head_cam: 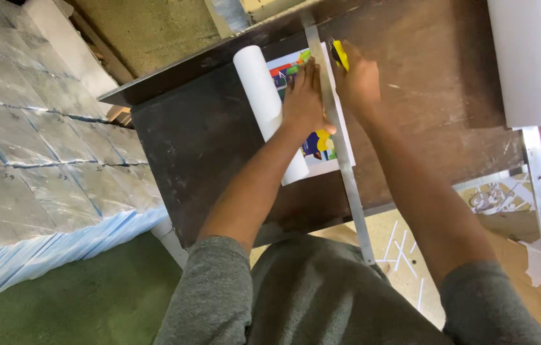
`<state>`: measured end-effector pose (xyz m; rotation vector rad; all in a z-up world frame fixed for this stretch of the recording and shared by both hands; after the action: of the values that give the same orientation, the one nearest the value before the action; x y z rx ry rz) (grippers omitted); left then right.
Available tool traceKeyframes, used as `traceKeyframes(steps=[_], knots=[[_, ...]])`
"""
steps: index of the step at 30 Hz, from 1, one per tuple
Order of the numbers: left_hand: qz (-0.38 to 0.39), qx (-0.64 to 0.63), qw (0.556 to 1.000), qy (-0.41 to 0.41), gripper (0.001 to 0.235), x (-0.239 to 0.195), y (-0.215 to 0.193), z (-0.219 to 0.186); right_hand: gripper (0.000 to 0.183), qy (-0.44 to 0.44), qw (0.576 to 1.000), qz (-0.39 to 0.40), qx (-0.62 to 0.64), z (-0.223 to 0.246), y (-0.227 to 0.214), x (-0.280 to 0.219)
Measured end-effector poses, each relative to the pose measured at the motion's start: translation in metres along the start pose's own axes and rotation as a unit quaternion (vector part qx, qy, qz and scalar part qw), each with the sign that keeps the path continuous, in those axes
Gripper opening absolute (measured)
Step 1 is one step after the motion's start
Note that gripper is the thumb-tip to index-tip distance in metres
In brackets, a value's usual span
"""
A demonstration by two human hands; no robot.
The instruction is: Trimming the edges of printed posters using a utility knife and a metal ruler
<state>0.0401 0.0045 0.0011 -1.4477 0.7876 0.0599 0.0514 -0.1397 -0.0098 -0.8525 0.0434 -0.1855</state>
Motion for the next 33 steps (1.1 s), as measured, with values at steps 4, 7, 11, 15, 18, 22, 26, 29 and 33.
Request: traceKeyframes(steps=[4, 7, 11, 15, 18, 22, 26, 29, 33], knots=[[-0.038, 0.018, 0.999, -0.009, 0.166, 0.009, 0.010, 0.005, 0.045, -0.044, 0.998, 0.012, -0.049, 0.008, 0.019, 0.028], [-0.058, 0.020, 0.998, -0.008, 0.166, 0.013, 0.018, 0.007, 0.043, -0.080, 0.994, 0.004, -0.069, 0.008, 0.025, 0.030], [-0.037, 0.020, 0.999, 0.000, 0.167, 0.011, 0.016, 0.005, 0.038, -0.095, 0.993, 0.002, -0.065, 0.010, 0.025, 0.027], [-0.037, 0.022, 0.999, -0.010, 0.166, 0.010, 0.013, 0.005, 0.040, -0.033, 0.995, 0.059, -0.070, 0.017, 0.022, 0.029], [-0.012, 0.020, 1.000, -0.006, 0.165, 0.008, 0.009, 0.005, 0.038, -0.030, 0.995, 0.054, -0.077, 0.019, 0.019, 0.026], [-0.016, 0.006, 1.000, 0.000, 0.162, 0.009, 0.012, 0.006, 0.039, -0.015, 0.995, 0.076, -0.057, 0.025, 0.011, 0.006], [-0.049, 0.011, 0.999, 0.012, 0.160, 0.006, 0.012, 0.006, 0.046, -0.025, 0.996, 0.073, -0.049, 0.025, 0.000, -0.030], [-0.081, 0.036, 0.996, 0.011, 0.178, 0.017, 0.025, 0.007, 0.049, -0.028, 0.994, 0.063, -0.083, 0.017, -0.006, -0.060], [-0.024, -0.003, 1.000, 0.008, 0.163, 0.004, 0.007, 0.006, 0.041, 0.000, 0.994, 0.087, -0.060, 0.021, -0.027, -0.116]])
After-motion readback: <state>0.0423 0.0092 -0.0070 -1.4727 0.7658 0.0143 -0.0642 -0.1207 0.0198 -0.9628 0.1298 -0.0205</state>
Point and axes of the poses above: each hand's wrist, its own x-axis towards the middle knuckle, its own y-axis out of the palm, z = x × y, the point moved 5 cm from there along x, towards the middle knuckle, and after that the axes turned 3 degrees about z, right-handed, at the moved point
